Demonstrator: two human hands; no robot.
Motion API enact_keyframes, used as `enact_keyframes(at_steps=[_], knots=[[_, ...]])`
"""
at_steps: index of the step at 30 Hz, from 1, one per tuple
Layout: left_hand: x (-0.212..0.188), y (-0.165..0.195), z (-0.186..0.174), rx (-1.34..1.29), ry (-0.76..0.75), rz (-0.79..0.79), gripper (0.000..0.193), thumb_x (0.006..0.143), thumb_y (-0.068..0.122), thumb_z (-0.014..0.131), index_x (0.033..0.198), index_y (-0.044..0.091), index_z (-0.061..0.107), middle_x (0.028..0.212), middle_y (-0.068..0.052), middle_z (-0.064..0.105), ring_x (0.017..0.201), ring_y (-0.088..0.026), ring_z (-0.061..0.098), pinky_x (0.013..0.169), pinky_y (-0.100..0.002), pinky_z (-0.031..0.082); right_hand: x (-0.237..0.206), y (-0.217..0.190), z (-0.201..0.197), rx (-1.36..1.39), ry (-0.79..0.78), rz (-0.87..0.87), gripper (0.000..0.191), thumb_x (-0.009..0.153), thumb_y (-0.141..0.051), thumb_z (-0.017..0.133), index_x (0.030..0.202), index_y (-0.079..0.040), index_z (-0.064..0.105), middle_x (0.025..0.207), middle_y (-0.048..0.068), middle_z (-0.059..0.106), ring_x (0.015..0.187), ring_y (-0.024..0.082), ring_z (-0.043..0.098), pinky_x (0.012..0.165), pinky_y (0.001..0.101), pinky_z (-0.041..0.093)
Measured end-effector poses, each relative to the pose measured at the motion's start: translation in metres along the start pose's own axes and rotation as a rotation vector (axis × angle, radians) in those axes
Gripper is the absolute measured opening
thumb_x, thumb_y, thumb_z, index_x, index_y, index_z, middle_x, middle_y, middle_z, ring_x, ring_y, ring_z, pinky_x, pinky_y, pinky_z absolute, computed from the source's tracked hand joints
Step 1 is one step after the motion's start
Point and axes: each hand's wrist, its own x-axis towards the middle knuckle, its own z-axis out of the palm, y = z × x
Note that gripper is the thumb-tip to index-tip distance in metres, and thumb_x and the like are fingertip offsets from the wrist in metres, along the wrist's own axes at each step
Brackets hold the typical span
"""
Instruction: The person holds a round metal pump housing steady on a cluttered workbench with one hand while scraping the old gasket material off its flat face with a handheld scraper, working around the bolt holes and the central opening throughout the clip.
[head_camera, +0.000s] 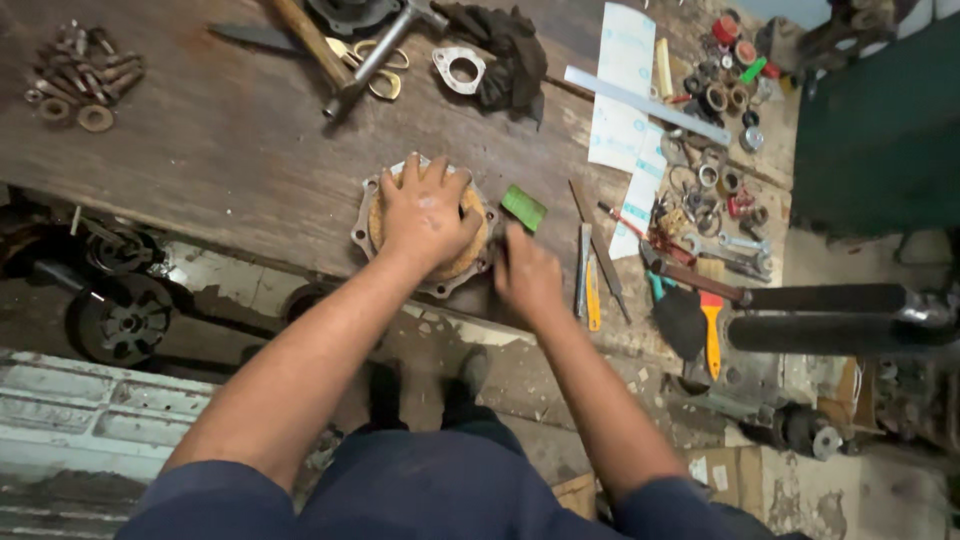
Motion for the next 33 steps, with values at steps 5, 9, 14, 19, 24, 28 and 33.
enact_keyframes(at_steps=[5,9,14,19,24,28,33], knots=[[-0.002,0.001,-0.001,-0.012,-0.028,0.009,0.058,0.082,0.049,0.066,0.131,0.017,0.064,0.147,-0.014,0.053,0.141,-0.044,0.037,0.110,-0.071,0.022,0.001,-0.002,-0.004,-0.028,0.063,-0.068,0.040,0.081,-0.016,0.068,0.116,-0.006,0.053,0.093,0.020,0.074,0.079,0.045,0.069,0.060,0.0609,0.048],[-0.001,-0.001,-0.002,-0.031,0.013,0.005,0.060,0.080,0.048,0.067,0.131,0.018,0.064,0.145,-0.015,0.053,0.140,-0.046,0.037,0.108,-0.073,0.021,0.004,-0.004,-0.003,0.015,0.043,-0.030,0.033,0.094,-0.023,0.068,0.118,-0.008,0.052,0.096,0.022,0.071,0.087,0.045,0.069,0.073,0.0579,0.053],[-0.002,0.000,-0.002,-0.020,0.031,0.026,0.059,0.080,0.049,0.067,0.130,0.017,0.065,0.144,-0.015,0.055,0.137,-0.044,0.040,0.107,-0.073,0.024,0.011,-0.003,-0.003,-0.060,0.000,0.007,0.032,0.092,-0.020,0.067,0.116,-0.006,0.052,0.093,0.022,0.071,0.082,0.046,0.068,0.068,0.0610,0.050],[0.000,0.003,-0.004,0.032,-0.009,0.010,0.059,0.081,0.051,0.065,0.130,0.018,0.064,0.140,-0.012,0.056,0.136,-0.042,0.042,0.104,-0.071,0.027,0.019,-0.002,-0.009,0.021,0.004,0.068,0.025,0.097,-0.022,0.064,0.116,-0.009,0.053,0.096,0.022,0.071,0.087,0.046,0.068,0.073,0.0599,0.051],[-0.001,0.003,-0.006,0.041,0.033,0.042,0.062,0.077,0.053,0.066,0.129,0.018,0.065,0.139,-0.013,0.056,0.133,-0.042,0.041,0.102,-0.071,0.027,0.023,-0.004,-0.008,-0.004,0.058,-0.002,0.036,0.089,-0.018,0.064,0.121,-0.007,0.052,0.096,0.023,0.071,0.085,0.047,0.068,0.068,0.0612,0.050],[-0.002,0.002,-0.007,0.018,0.044,0.039,0.057,0.081,0.049,0.066,0.128,0.018,0.065,0.142,-0.013,0.056,0.136,-0.042,0.042,0.106,-0.069,0.028,0.021,-0.004,-0.008,0.058,0.006,0.058,0.026,0.099,-0.023,0.063,0.119,-0.012,0.053,0.102,0.019,0.073,0.093,0.045,0.069,0.076,0.0607,0.052],[-0.003,0.003,-0.005,0.001,0.014,0.024,0.060,0.080,0.050,0.067,0.129,0.016,0.065,0.140,-0.014,0.055,0.135,-0.043,0.041,0.105,-0.073,0.025,0.022,-0.006,-0.009,-0.003,0.055,0.027,0.043,0.091,-0.022,0.064,0.129,-0.009,0.050,0.100,0.024,0.071,0.087,0.048,0.068,0.070,0.0631,0.050]])
